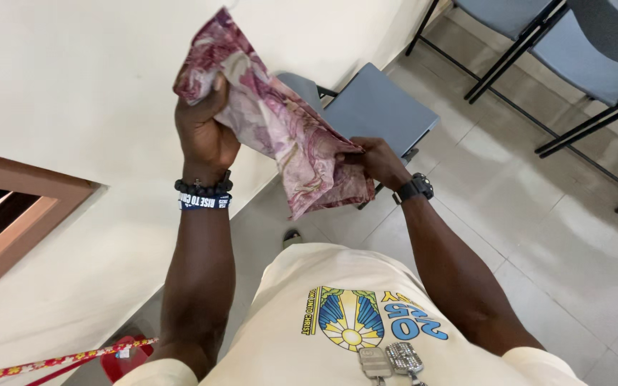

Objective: The person wipes the surface and edges of several chairs using a cloth, then folds the cloth into a square.

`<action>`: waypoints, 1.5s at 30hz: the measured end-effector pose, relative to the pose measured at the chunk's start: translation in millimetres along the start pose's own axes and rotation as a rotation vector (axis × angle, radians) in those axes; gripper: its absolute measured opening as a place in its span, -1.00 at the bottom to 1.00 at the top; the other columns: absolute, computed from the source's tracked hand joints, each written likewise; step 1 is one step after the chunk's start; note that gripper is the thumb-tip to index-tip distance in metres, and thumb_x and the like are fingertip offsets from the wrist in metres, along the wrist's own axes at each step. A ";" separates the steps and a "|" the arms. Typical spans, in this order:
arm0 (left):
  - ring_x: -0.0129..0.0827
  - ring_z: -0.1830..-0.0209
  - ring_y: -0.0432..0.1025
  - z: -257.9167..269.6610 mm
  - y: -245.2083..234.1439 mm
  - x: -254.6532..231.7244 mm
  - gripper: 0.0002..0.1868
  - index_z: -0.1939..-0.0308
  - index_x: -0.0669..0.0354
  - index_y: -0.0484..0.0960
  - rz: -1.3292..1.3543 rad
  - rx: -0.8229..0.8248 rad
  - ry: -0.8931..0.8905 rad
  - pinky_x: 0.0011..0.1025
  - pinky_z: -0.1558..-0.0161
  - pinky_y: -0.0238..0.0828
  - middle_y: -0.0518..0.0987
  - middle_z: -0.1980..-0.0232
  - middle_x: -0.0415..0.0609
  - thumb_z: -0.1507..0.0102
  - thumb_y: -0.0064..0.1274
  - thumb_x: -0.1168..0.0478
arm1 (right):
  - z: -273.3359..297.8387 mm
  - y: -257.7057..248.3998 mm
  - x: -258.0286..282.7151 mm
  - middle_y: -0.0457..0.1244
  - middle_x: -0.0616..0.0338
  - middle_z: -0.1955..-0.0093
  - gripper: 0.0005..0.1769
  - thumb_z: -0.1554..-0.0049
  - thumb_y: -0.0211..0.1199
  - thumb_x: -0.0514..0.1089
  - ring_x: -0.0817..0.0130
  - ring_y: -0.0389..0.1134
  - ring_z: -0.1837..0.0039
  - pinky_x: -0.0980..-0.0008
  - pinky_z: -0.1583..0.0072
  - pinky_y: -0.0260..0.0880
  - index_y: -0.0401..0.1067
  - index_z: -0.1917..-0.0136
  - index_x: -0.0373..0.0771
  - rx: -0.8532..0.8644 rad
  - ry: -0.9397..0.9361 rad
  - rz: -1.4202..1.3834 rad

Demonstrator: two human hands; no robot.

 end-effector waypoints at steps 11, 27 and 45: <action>-0.25 -0.32 0.45 -0.8 -0.2 -24.6 -0.61 -0.37 0.31 0.42 0.008 -0.091 0.116 -0.16 -0.43 0.38 0.56 -0.28 -0.01 -0.47 0.04 0.30 | 29.4 72.7 -31.9 0.21 0.03 -0.48 -0.29 -0.23 0.14 0.15 0.10 0.25 -0.47 -0.04 -0.52 0.13 0.17 -0.53 -0.22 0.254 0.220 -1.396; -0.01 -0.23 0.52 -1.8 -118.3 -33.4 -0.55 -0.29 0.30 0.51 0.086 -0.091 -0.032 -0.07 -0.41 0.42 0.62 -0.14 0.11 -0.32 0.04 0.24 | 32.2 17.3 -89.4 0.37 0.09 -0.14 -0.68 -0.14 0.08 -0.43 0.25 0.45 -0.16 0.19 -0.26 0.50 0.41 -0.17 -0.31 -0.245 0.237 -1.079; 0.00 0.05 0.57 -11.9 -76.0 -19.8 -0.61 -0.24 0.29 0.53 0.048 0.141 -0.114 0.01 0.00 0.55 0.62 -0.09 0.10 -0.32 0.08 0.33 | 80.6 26.0 -108.3 0.30 0.05 -0.24 -0.49 0.01 -0.08 -0.61 0.24 0.38 -0.23 0.19 -0.26 0.43 0.43 -0.15 -0.40 0.100 0.126 -1.132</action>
Point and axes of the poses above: each hand's wrist, its own z-axis away from the middle knuckle, its own y-axis out of the palm, x = y × z, the point moved 9 cm from there along -z, towards the middle knuckle
